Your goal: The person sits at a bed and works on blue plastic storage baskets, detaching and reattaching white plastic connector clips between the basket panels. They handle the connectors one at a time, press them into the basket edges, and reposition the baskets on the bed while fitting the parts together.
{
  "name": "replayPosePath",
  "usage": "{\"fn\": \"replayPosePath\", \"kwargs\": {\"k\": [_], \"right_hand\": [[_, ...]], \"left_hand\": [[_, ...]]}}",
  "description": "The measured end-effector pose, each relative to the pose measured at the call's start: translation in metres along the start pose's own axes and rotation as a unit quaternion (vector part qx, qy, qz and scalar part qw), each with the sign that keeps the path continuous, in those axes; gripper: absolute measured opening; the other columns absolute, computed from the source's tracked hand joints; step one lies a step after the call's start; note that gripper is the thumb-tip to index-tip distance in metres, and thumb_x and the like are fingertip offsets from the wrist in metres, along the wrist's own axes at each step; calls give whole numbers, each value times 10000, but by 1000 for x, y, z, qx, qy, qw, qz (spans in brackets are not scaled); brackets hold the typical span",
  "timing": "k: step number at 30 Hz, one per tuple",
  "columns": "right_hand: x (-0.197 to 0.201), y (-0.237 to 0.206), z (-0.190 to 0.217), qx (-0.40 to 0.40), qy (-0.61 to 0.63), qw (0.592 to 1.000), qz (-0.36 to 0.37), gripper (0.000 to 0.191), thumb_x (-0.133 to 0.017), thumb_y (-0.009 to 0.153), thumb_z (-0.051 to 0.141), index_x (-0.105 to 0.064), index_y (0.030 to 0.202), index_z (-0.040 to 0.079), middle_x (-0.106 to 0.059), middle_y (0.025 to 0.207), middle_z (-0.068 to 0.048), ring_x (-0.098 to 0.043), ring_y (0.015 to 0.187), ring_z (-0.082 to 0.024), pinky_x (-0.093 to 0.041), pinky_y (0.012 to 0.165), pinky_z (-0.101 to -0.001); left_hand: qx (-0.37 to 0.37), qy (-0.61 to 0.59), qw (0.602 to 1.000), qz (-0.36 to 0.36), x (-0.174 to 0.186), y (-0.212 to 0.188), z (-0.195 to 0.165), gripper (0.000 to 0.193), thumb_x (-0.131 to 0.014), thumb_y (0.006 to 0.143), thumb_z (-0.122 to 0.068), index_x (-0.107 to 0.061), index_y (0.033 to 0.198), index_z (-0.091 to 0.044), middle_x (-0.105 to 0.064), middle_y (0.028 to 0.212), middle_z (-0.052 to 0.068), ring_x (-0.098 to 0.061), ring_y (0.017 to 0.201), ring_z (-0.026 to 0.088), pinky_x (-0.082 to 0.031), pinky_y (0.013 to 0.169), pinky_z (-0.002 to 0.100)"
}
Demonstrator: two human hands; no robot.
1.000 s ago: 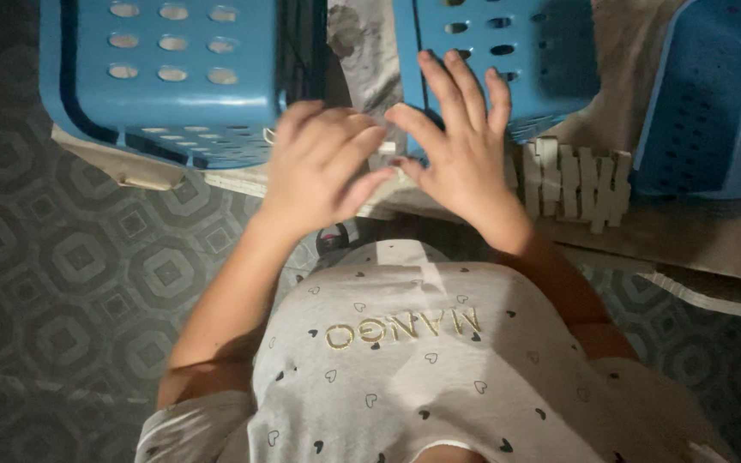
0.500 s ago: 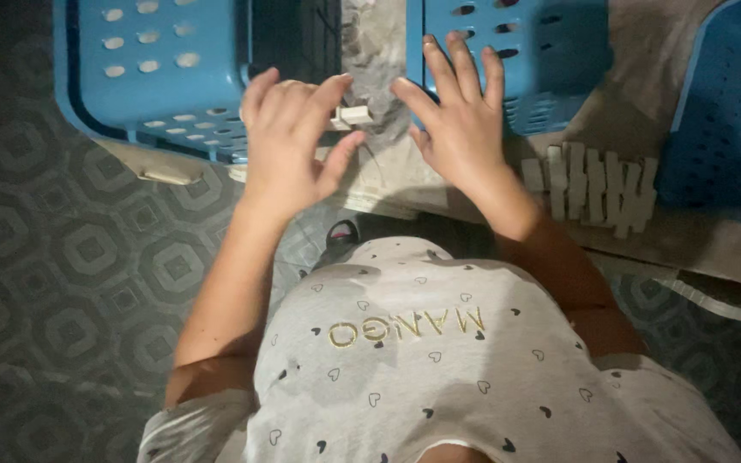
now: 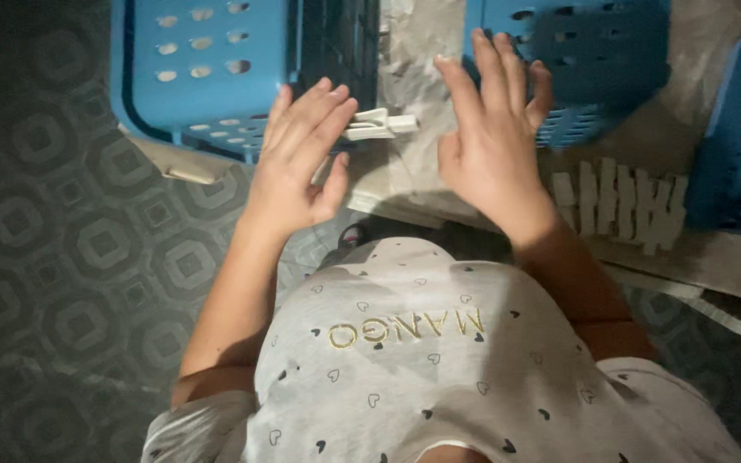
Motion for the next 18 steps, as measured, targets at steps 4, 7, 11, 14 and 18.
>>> {"fn": "replayPosePath", "kwargs": {"k": [4, 7, 11, 14, 18], "right_hand": [[36, 12, 46, 102, 111, 987, -46, 529, -644, 867, 145, -622, 1384, 34, -489, 1517, -209, -419, 1455, -392, -245, 1218, -594], [35, 22, 86, 171, 31, 984, -42, 458, -698, 912, 278, -669, 1268, -8, -623, 1322, -181, -541, 1307, -351, -321, 1135, -565], [3, 41, 107, 152, -82, 984, 41, 437, -718, 960, 281, -684, 1217, -70, -669, 971, -133, -640, 994, -325, -463, 992, -449], [-10, 53, 99, 126, -67, 988, 65, 275, -708, 890, 298, -662, 910, 28, -676, 824, -122, -692, 787, -304, -503, 726, -413], [-2, 49, 85, 137, -4, 988, 68, 285, -711, 971, 307, -643, 910, 37, -659, 758, -114, -698, 674, -296, -524, 610, -401]], "left_hand": [[-5, 57, 994, -89, 24, -6, 6, 735, -702, 906, -211, -418, 1562, -41, -400, 1623, 202, -315, 1569, 435, -170, 1312, 640], [24, 137, 986, -88, 30, -8, 20, 911, -754, 998, -473, -298, 1618, 14, -214, 1665, 295, -154, 1571, 499, -99, 1291, 653], [52, 186, 979, -58, 12, -5, 36, 901, -684, 994, -657, -396, 1597, -54, -338, 1660, 184, -269, 1564, 411, -152, 1283, 634], [44, 197, 977, -71, -1, -4, 39, 877, -654, 979, -693, -428, 1586, -101, -368, 1653, 146, -318, 1539, 379, -184, 1276, 605], [31, 207, 974, -84, -10, -2, 41, 869, -679, 971, -732, -488, 1567, -129, -422, 1634, 118, -368, 1509, 350, -222, 1272, 556]]}}
Point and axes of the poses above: each hand's wrist, its own y-axis towards the middle knuckle, its own x-axis out of the back of the hand, z = x × y, the point moved 10 cm from there along y, towards the middle knuckle
